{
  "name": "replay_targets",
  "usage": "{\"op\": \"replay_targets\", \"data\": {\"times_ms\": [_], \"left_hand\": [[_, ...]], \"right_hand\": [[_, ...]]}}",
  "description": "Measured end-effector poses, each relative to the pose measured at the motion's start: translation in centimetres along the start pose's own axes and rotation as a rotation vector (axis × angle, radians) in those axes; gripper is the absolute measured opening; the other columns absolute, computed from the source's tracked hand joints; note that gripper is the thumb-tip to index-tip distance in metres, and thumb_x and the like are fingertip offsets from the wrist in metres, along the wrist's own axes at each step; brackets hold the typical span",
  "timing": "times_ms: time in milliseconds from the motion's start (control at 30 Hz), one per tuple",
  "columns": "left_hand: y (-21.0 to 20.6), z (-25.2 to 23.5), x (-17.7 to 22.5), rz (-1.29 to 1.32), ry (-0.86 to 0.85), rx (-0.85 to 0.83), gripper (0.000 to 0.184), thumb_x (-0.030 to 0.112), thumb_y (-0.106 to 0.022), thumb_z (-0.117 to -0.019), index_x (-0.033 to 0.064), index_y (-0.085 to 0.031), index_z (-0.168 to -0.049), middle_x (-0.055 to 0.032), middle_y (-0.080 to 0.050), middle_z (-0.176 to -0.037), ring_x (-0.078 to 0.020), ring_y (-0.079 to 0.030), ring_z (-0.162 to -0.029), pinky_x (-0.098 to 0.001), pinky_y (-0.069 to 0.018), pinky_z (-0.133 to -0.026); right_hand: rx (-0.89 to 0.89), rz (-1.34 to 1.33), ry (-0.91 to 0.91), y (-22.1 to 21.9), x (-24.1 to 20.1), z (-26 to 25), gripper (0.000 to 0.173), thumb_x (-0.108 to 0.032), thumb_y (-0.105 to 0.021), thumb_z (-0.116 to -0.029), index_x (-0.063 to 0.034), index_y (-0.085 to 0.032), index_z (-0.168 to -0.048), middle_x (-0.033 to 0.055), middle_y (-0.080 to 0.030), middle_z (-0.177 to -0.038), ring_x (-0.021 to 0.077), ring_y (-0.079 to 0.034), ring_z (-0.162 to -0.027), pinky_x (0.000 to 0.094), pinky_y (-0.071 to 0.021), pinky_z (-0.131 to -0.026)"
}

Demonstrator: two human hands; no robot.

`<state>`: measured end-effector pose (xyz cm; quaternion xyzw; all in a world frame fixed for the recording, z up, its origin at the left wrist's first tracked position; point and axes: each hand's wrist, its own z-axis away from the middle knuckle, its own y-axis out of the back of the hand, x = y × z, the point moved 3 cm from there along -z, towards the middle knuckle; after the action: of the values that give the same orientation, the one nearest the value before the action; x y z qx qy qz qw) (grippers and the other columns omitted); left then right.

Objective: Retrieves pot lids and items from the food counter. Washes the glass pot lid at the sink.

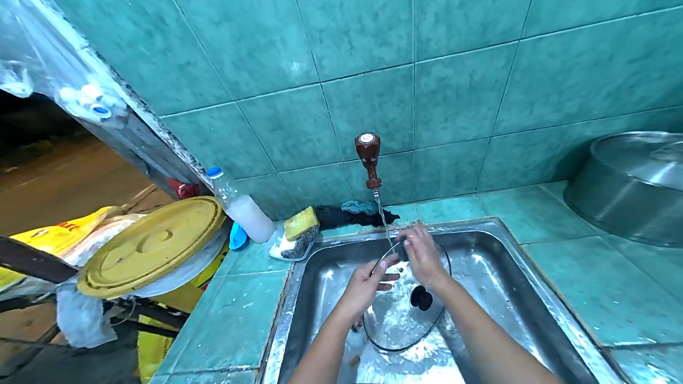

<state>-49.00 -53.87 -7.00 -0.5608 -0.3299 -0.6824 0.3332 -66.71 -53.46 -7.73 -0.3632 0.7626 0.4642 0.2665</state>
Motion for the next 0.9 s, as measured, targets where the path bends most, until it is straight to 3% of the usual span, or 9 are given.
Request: {"op": "replay_targets", "data": {"times_ms": [100,167,267,400,467,567,633,800,900], "left_hand": [[-0.9,0.3,-0.1,0.028,-0.066,0.054,0.037,0.019,-0.040,-0.1114,-0.0028,-0.058,-0.136,-0.0133,-0.071,-0.125,-0.0205,-0.075,-0.098,-0.0346,-0.0635,-0.086],[-1.2,1.0,-0.5,0.054,-0.103,0.071,0.038,0.018,-0.040,-0.1110,-0.0027,-0.059,-0.136,-0.0128,-0.072,-0.124,-0.0220,-0.076,-0.098,-0.0361,-0.0640,-0.086],[-1.4,1.5,-0.7,0.084,-0.107,0.096,0.038,0.017,-0.040,-0.1108,-0.0028,-0.058,-0.137,-0.0133,-0.072,-0.125,-0.0223,-0.076,-0.097,-0.0361,-0.0645,-0.084],[-1.6,1.0,-0.4,0.088,-0.081,0.101,0.038,0.017,-0.040,-0.1113,-0.0031,-0.058,-0.137,-0.0137,-0.071,-0.126,-0.0218,-0.076,-0.097,-0.0355,-0.0644,-0.084],[-1.8,1.0,-0.2,0.090,-0.079,0.104,0.037,0.015,-0.039,-0.1111,-0.0035,-0.057,-0.137,-0.0141,-0.071,-0.126,-0.0224,-0.076,-0.097,-0.0356,-0.0644,-0.084],[-1.8,1.4,-0.4,0.117,-0.086,0.122,0.037,0.015,-0.040,-0.1109,-0.0038,-0.057,-0.137,-0.0147,-0.071,-0.126,-0.0232,-0.076,-0.098,-0.0359,-0.0645,-0.084],[-1.7,1.3,-0.2,0.116,-0.080,0.132,0.037,0.016,-0.039,-0.1111,-0.0035,-0.056,-0.138,-0.0143,-0.070,-0.127,-0.0223,-0.076,-0.097,-0.0352,-0.0645,-0.083],[-2.2,1.1,-0.4,0.087,-0.095,0.122,0.037,0.016,-0.040,-0.1109,-0.0041,-0.057,-0.136,-0.0152,-0.070,-0.127,-0.0224,-0.076,-0.097,-0.0359,-0.0647,-0.084],[-2.0,1.6,-1.1,0.105,-0.119,0.144,0.038,0.016,-0.040,-0.1106,-0.0040,-0.056,-0.138,-0.0146,-0.070,-0.129,-0.0237,-0.076,-0.098,-0.0366,-0.0649,-0.084]], "right_hand": [[0.095,-0.007,0.069,-1.4,1.0,0.5,0.041,-0.025,-0.037,-0.1075,-0.0165,-0.067,-0.134,0.0112,-0.060,-0.142,0.0326,-0.044,-0.144,0.0658,-0.0212,-0.122],[0.186,-0.119,-0.143,-1.4,5.4,1.2,0.047,-0.028,-0.032,-0.1087,-0.0114,-0.059,-0.143,0.0156,-0.052,-0.150,0.0356,-0.042,-0.144,0.0616,-0.0272,-0.120],[0.244,-0.235,-0.407,-1.5,8.7,2.7,0.052,-0.027,-0.028,-0.1114,-0.0047,-0.038,-0.157,0.0248,-0.037,-0.160,0.0406,-0.032,-0.150,0.0566,-0.0233,-0.124],[0.125,-0.094,-0.216,-2.3,3.8,2.2,0.059,-0.039,-0.029,-0.1086,-0.0156,-0.032,-0.162,0.0140,-0.015,-0.172,0.0367,-0.006,-0.159,0.0648,-0.0083,-0.125],[0.106,-0.121,-0.229,-2.3,4.4,2.0,0.057,-0.040,-0.029,-0.1088,-0.0208,-0.033,-0.163,0.0093,-0.015,-0.172,0.0334,-0.006,-0.159,0.0654,-0.0081,-0.125],[0.147,-0.255,-0.418,-2.4,8.4,2.9,0.056,-0.029,-0.029,-0.1113,-0.0078,-0.025,-0.163,0.0207,-0.017,-0.169,0.0375,-0.017,-0.157,0.0564,-0.0175,-0.127],[0.105,-0.235,-0.442,-2.4,7.1,3.1,0.057,-0.025,-0.029,-0.1114,-0.0010,-0.019,-0.163,0.0266,-0.011,-0.169,0.0420,-0.011,-0.157,0.0543,-0.0121,-0.128],[-0.022,-0.081,-0.261,-2.4,2.3,2.5,0.058,-0.038,-0.027,-0.1092,-0.0188,-0.026,-0.164,0.0117,-0.007,-0.173,0.0352,-0.003,-0.159,0.0628,-0.0070,-0.126],[0.034,-0.274,-0.472,-2.3,7.2,3.1,0.057,-0.028,-0.028,-0.1115,-0.0080,-0.020,-0.164,0.0229,-0.010,-0.170,0.0395,-0.010,-0.158,0.0555,-0.0130,-0.128]]}}
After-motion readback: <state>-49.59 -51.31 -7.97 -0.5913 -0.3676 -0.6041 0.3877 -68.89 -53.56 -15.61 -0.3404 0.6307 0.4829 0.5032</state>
